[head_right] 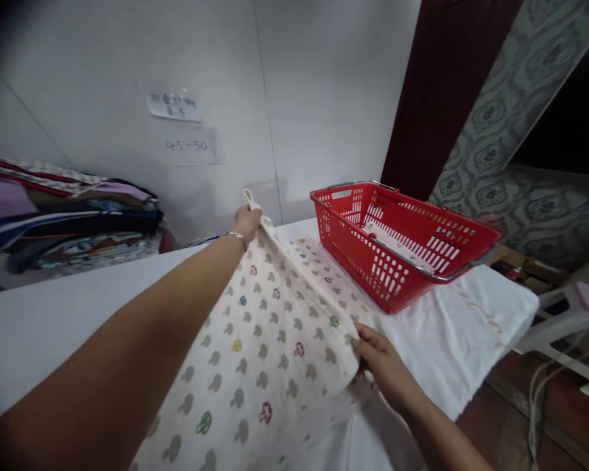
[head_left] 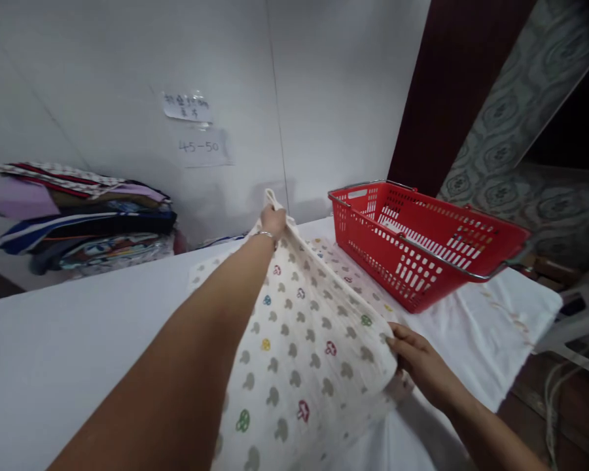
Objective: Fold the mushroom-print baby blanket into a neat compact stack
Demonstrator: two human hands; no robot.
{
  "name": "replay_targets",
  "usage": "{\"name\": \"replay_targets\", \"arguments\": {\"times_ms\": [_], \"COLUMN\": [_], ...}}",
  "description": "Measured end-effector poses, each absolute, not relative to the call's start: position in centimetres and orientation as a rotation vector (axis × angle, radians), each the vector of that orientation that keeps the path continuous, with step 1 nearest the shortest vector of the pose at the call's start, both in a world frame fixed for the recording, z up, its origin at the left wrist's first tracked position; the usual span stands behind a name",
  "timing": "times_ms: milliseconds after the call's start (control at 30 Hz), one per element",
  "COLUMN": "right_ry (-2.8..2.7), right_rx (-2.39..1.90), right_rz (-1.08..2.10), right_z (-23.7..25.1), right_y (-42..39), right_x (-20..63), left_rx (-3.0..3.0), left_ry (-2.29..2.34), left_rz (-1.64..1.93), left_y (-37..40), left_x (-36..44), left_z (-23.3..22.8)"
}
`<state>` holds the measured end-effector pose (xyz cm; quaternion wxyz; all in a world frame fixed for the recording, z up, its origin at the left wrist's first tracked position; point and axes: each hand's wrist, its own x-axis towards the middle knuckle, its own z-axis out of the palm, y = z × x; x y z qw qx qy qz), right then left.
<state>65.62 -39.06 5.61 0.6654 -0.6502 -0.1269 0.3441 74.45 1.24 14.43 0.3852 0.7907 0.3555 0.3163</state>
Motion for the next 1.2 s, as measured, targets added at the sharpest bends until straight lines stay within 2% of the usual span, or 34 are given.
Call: {"name": "replay_targets", "arguments": {"times_ms": [233, 367, 500, 667, 900, 1033, 1200], "right_ry": [-0.095, -0.132, -0.365, -0.594, -0.666, -0.659, -0.659], "right_rx": [-1.648, -1.696, -2.056, -2.43, -2.718, -2.727, -2.822], "right_rz": [0.571, 0.509, 0.318, 0.181, 0.055, 0.075, 0.105], "right_z": [3.2, 0.5, -2.3, -2.8, -0.6, 0.5, 1.4], "right_y": [-43.9, -44.5, -45.4, -45.6, -44.8, -44.6, -44.2], "right_x": [69.3, 71.1, 72.7, 72.5, 72.2, 72.6, 72.9], "left_rx": [1.858, 1.759, 1.678, 1.881, 2.332, 2.237, 1.978], "left_ry": [0.836, 0.738, 0.603, 0.66, 1.055, 1.334, 1.279], "left_rz": [0.692, 0.537, 0.378, 0.395, 0.392, 0.204, 0.078], "left_y": [-8.2, -9.3, -8.5, -5.0, -1.8, -4.3, -10.9], "left_x": [82.1, 82.0, 78.8, 69.0, 46.6, 36.6, 31.7], "left_z": [9.5, 8.1, 7.9, 7.5, 6.6, 4.6, 2.5]}}
